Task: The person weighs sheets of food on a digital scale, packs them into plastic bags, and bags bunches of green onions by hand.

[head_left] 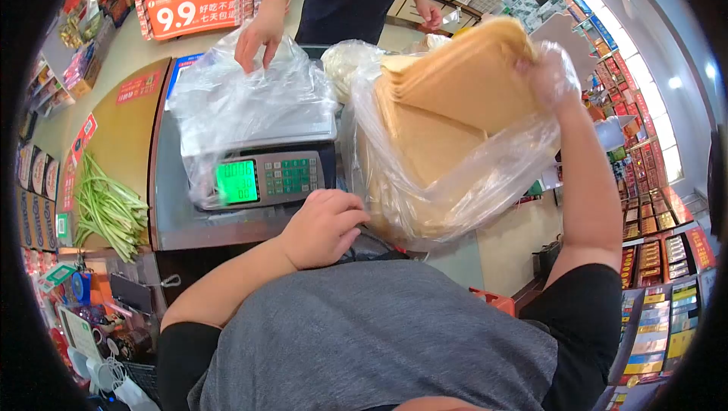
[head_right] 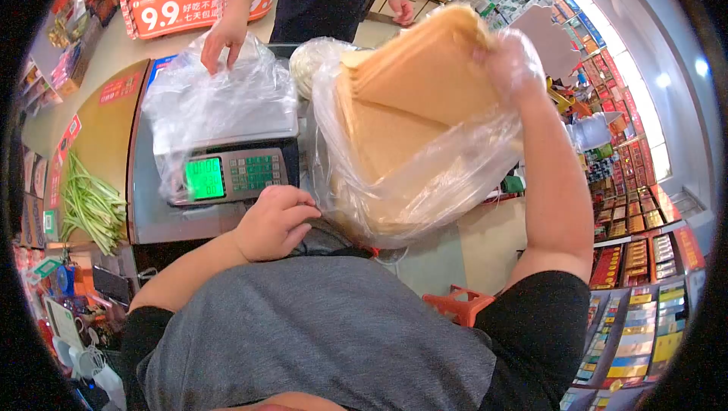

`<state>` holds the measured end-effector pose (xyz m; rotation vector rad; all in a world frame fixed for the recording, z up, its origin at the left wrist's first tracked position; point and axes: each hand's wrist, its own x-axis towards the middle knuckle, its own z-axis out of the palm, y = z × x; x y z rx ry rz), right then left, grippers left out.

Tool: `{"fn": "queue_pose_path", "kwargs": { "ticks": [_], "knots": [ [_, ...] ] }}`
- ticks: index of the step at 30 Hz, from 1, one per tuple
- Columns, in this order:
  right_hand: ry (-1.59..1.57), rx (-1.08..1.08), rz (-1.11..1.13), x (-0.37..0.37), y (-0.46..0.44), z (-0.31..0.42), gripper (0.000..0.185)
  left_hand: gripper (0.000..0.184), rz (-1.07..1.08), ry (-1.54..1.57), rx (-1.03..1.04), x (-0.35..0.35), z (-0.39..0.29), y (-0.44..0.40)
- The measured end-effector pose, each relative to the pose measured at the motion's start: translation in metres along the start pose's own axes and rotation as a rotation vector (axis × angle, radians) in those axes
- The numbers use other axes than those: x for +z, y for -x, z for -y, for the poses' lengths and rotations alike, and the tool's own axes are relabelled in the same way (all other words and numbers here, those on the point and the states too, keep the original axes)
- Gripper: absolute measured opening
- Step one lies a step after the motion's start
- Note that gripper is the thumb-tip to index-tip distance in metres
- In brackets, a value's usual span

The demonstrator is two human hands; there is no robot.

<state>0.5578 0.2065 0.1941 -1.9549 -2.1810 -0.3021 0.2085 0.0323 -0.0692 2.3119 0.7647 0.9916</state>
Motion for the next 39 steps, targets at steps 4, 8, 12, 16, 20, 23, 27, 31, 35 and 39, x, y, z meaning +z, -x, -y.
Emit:
{"fn": "queue_pose_path", "kwargs": {
  "ticks": [4,8,12,16,20,23,27,31,35,39],
  "knots": [
    [0.141,0.001,-0.23,-0.072,-0.048,0.013,0.031,0.03,0.03,-0.002,-0.073,-0.006,0.001,0.01],
    [-0.428,0.237,-0.296,-0.146,-0.047,0.018,0.04,0.03,0.038,0.004,-0.064,-0.01,0.005,0.009],
    [-1.205,0.345,-0.31,-0.184,-0.038,-0.044,0.047,0.036,0.053,0.002,-0.077,-0.011,0.012,0.004],
    [-1.734,0.292,0.107,-0.129,-0.006,-0.162,0.043,0.041,0.061,0.201,-0.159,0.0,0.023,-0.007],
    [-1.707,0.761,0.12,0.034,0.077,-0.198,0.043,0.042,-0.013,0.832,-0.624,0.037,0.065,-0.013],
    [-1.662,1.065,0.14,0.146,0.15,-0.196,0.043,0.042,-0.151,1.361,-0.956,0.036,0.084,-0.037],
    [-1.837,1.18,0.184,0.17,0.196,-0.149,0.039,0.045,-0.213,1.993,-0.604,0.038,0.113,-0.067],
    [-1.739,1.074,0.332,0.137,0.212,-0.118,0.04,0.044,-0.256,1.78,-0.477,0.033,0.077,-0.116],
    [-1.591,0.814,0.304,0.135,0.24,-0.102,0.044,0.043,-0.254,1.335,-0.518,0.03,0.055,-0.132],
    [-1.67,0.892,0.27,0.124,0.219,-0.082,0.042,0.038,-0.087,0.804,-0.57,0.03,0.109,-0.142]
  ]
}}
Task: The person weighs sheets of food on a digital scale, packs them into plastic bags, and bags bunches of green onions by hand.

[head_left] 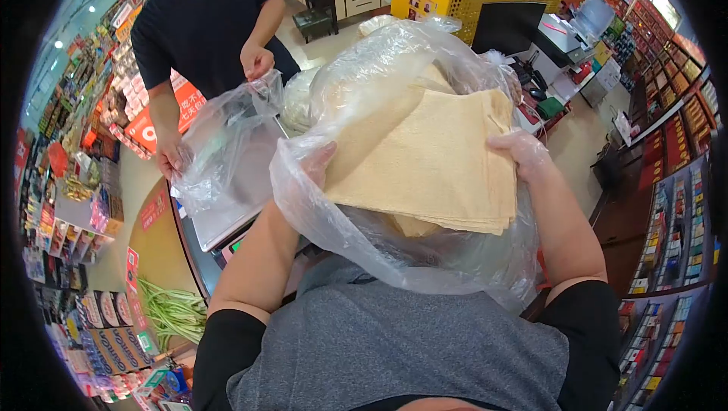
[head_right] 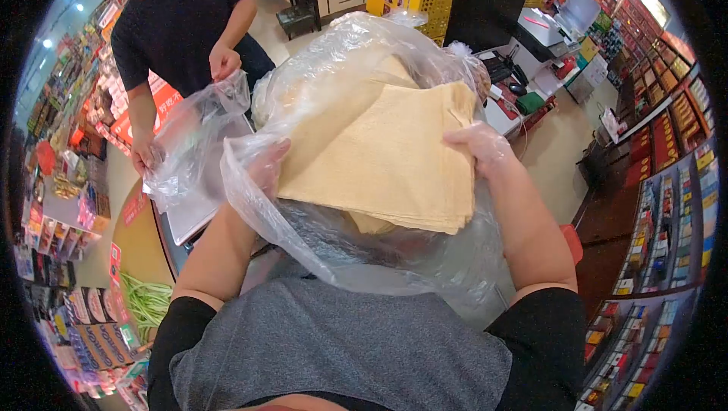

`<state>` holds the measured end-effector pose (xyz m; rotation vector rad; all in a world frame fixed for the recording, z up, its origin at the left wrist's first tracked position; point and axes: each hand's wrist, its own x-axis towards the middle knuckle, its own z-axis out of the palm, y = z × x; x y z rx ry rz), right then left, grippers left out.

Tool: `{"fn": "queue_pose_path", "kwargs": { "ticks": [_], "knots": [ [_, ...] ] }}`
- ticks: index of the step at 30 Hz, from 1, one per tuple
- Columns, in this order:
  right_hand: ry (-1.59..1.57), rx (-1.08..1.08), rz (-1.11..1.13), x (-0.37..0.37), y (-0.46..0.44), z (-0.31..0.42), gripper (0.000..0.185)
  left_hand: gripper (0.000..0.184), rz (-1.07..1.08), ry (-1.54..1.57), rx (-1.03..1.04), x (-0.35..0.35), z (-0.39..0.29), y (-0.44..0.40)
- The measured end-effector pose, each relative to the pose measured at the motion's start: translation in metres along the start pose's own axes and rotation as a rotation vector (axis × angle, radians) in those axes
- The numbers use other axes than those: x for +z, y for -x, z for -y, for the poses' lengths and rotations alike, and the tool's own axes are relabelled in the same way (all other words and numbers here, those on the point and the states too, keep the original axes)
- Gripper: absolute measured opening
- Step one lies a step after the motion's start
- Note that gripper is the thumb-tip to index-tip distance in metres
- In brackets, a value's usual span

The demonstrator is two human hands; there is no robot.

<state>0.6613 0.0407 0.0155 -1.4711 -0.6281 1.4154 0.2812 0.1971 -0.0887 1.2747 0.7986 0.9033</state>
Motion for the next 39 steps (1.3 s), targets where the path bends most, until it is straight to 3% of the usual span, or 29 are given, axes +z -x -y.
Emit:
{"fn": "queue_pose_path", "kwargs": {
  "ticks": [2,6,8,9,12,16,19,22,24,26,31,34,35,38,39],
  "knots": [
    [-0.107,-0.03,0.102,0.016,-0.005,0.009,0.041,0.035,-0.011,-0.317,-0.037,-0.015,-0.026,-0.013],
    [-0.365,-0.152,0.212,0.073,0.0,0.029,0.038,0.034,-0.041,-0.451,-0.021,-0.015,-0.073,-0.016],
    [-0.443,-0.11,0.298,0.086,0.0,0.033,0.038,0.034,-0.063,-0.377,0.014,-0.008,-0.077,-0.013],
    [-0.4,-0.155,0.179,0.088,-0.004,0.031,0.039,0.034,-0.071,-0.333,0.037,-0.004,-0.073,-0.016],
    [-0.311,0.004,-0.022,0.049,-0.005,0.026,0.042,0.034,-0.082,-0.169,0.078,0.004,-0.063,-0.003],
    [-0.428,0.141,0.011,-0.008,-0.016,-0.016,0.049,0.034,-0.082,-0.057,0.094,0.011,-0.063,-0.003],
    [-0.336,0.04,0.093,0.006,-0.007,-0.024,0.046,0.034,-0.083,-0.013,0.108,0.013,-0.075,-0.019],
    [0.04,-0.113,0.088,0.036,-0.024,0.006,0.046,0.034,-0.081,0.083,0.114,0.011,-0.085,-0.022],
    [-0.008,-0.098,0.053,0.086,-0.017,0.042,0.038,0.034,-0.078,0.215,0.122,0.015,-0.083,-0.02],
    [1.4,-0.507,0.077,0.12,-0.043,0.066,0.017,0.034,-0.061,0.38,0.14,0.025,-0.075,-0.018],
    [1.874,-0.85,0.341,0.165,-0.074,0.069,0.021,0.034,-0.001,0.664,0.153,0.041,-0.06,-0.009],
    [0.514,-0.163,0.233,0.18,-0.056,0.069,0.029,0.034,0.046,0.766,0.15,0.047,-0.055,-0.001],
    [0.383,-0.005,0.306,0.182,-0.08,0.062,0.041,0.034,0.058,0.795,0.139,0.051,-0.051,0.0],
    [0.367,0.142,0.204,0.199,-0.073,0.066,0.048,0.034,0.103,0.854,0.121,0.06,-0.043,0.002],
    [0.565,0.067,0.213,0.2,-0.078,0.067,0.049,0.034,0.117,0.87,0.114,0.062,-0.042,0.002]
  ]
}}
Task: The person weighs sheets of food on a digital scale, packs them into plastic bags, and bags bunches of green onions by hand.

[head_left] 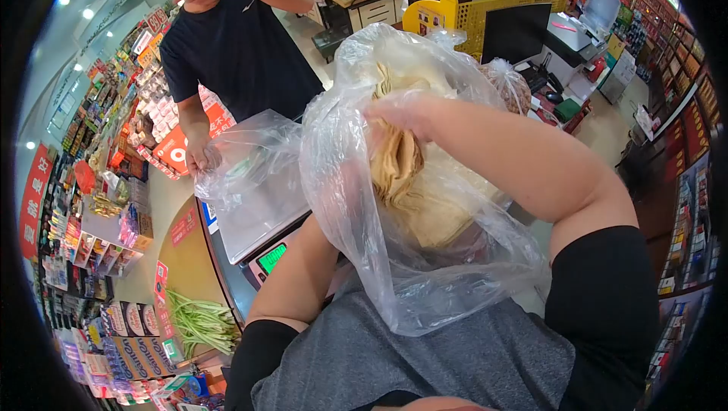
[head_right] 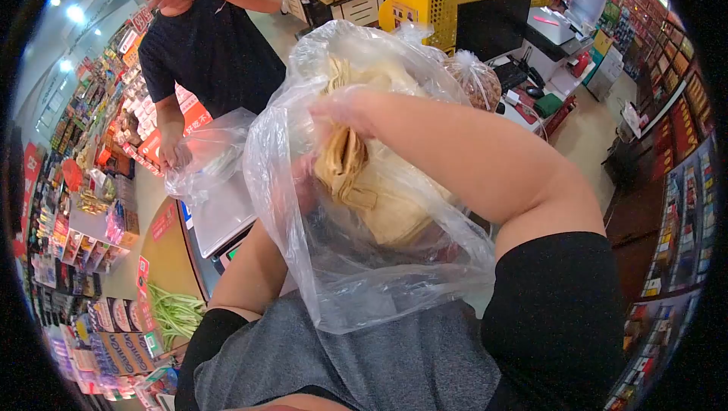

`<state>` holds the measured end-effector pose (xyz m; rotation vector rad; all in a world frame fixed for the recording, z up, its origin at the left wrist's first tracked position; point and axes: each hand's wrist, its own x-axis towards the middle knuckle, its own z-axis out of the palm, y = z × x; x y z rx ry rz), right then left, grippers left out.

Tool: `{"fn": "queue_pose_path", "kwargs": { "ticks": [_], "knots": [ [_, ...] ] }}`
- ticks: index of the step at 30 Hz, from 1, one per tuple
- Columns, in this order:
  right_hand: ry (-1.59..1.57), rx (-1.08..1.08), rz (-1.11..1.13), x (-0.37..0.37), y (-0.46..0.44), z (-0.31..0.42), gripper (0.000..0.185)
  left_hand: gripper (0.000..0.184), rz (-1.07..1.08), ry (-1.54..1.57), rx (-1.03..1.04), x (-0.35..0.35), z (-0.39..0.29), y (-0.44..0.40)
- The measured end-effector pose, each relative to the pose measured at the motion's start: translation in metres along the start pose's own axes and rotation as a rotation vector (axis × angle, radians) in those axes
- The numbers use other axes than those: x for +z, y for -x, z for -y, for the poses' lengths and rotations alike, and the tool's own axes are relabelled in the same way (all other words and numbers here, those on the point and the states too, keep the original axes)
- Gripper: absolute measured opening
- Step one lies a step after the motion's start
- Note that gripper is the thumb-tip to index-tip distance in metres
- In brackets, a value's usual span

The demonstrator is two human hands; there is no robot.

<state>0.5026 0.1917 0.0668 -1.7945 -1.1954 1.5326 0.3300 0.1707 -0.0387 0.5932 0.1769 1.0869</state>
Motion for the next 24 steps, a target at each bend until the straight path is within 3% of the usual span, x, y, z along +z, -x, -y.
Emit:
{"fn": "queue_pose_path", "kwargs": {
  "ticks": [2,4,6,10,14,16,18,20,21,22,24],
  "knots": [
    [0.401,-0.092,-0.024,-0.004,-0.02,-0.01,0.052,0.034,0.015,0.012,-0.021,-0.001,0.003,0.001],
    [0.438,-0.141,-0.093,-0.003,-0.011,-0.017,0.051,0.033,0.033,0.017,-0.054,-0.003,0.005,0.0],
    [0.112,-0.152,-0.208,0.0,0.006,-0.031,0.049,0.033,0.043,0.016,-0.086,-0.006,0.005,0.002],
    [-0.072,-0.35,-0.389,-0.006,-0.03,-0.074,0.044,0.033,0.043,0.008,-0.124,-0.011,0.006,0.013],
    [-0.362,-0.334,-0.249,-0.023,0.031,-0.081,0.042,0.034,-0.019,0.095,-0.119,0.014,-0.013,0.034],
    [-0.676,-0.291,-0.078,-0.027,0.099,-0.085,0.043,0.039,0.003,-0.118,-0.038,-0.011,-0.019,0.029],
    [-1.03,-0.277,-0.083,-0.03,0.13,-0.126,0.047,0.052,0.034,-0.382,0.04,-0.031,-0.029,0.023],
    [-1.175,-0.205,0.012,-0.036,0.146,-0.169,0.046,0.056,0.124,-0.622,0.047,-0.003,-0.029,0.022],
    [-1.121,-0.159,-0.029,-0.035,0.151,-0.194,0.047,0.058,0.169,-0.745,0.042,0.013,-0.028,0.021],
    [-1.067,-0.114,-0.07,-0.035,0.155,-0.219,0.047,0.06,0.344,-1.074,0.177,0.023,-0.024,0.016],
    [-1.064,-0.079,-0.127,-0.024,0.163,-0.241,0.048,0.06,0.625,-1.334,0.284,0.039,0.016,0.01]
  ]
}}
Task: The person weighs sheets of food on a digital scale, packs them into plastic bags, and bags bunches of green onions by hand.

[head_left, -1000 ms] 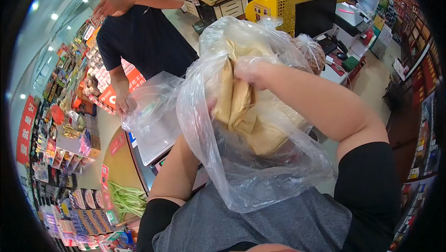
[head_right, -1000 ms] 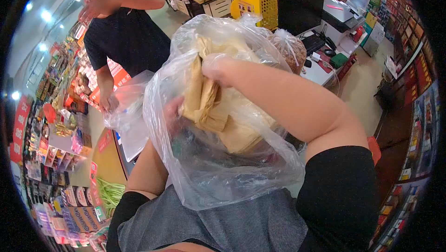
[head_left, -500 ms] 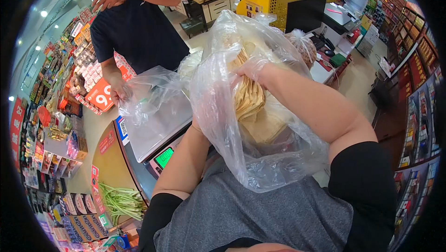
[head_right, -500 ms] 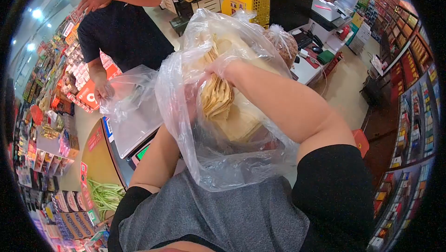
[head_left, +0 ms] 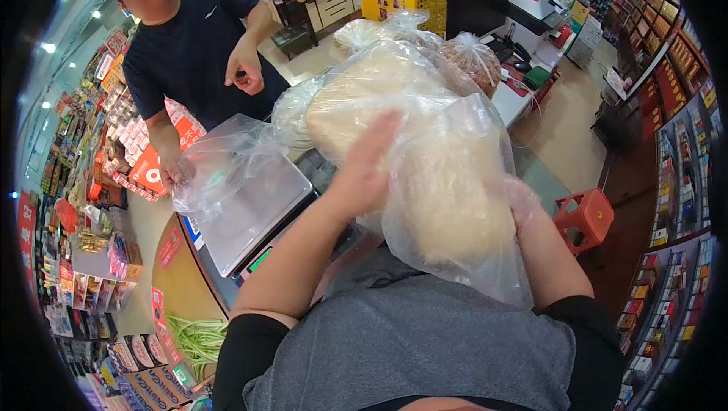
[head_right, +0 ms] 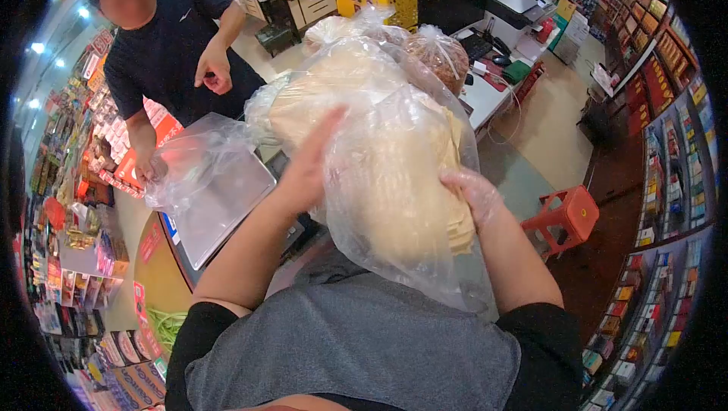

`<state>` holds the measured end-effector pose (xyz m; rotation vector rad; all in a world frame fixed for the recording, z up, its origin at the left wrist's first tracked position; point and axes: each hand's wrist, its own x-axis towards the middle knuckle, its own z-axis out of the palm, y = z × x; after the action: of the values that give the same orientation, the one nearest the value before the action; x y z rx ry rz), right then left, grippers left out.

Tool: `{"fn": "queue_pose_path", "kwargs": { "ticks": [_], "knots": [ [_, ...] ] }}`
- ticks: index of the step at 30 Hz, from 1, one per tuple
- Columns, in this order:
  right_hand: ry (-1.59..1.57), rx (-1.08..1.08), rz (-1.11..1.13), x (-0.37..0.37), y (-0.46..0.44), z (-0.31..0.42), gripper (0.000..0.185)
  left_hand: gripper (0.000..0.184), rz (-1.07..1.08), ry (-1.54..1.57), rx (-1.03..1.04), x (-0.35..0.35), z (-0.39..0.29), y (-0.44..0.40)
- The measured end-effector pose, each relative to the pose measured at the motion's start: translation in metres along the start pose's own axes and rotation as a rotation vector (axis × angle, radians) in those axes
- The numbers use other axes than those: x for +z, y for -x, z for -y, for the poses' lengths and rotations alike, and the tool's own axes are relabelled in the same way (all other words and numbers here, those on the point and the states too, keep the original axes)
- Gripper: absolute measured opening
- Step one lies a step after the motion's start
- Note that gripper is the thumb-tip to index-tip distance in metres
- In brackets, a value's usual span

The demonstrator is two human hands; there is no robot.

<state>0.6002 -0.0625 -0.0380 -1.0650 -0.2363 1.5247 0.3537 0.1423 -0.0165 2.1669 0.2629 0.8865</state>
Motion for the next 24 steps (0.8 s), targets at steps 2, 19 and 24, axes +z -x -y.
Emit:
{"fn": "queue_pose_path", "kwargs": {
  "ticks": [2,19,24],
  "knots": [
    [-0.099,-0.012,-0.028,0.002,0.006,-0.013,0.048,0.06,0.373,-0.462,0.018,0.039,-0.024,-0.009],
    [0.384,-0.734,-0.215,0.015,0.123,0.061,0.057,0.051,0.234,-0.335,0.129,-0.033,-0.006,0.109],
    [-0.133,-0.92,0.0,0.055,0.105,0.078,0.065,0.043,-0.261,-0.52,-0.232,-0.109,-0.015,0.138]
  ]
}}
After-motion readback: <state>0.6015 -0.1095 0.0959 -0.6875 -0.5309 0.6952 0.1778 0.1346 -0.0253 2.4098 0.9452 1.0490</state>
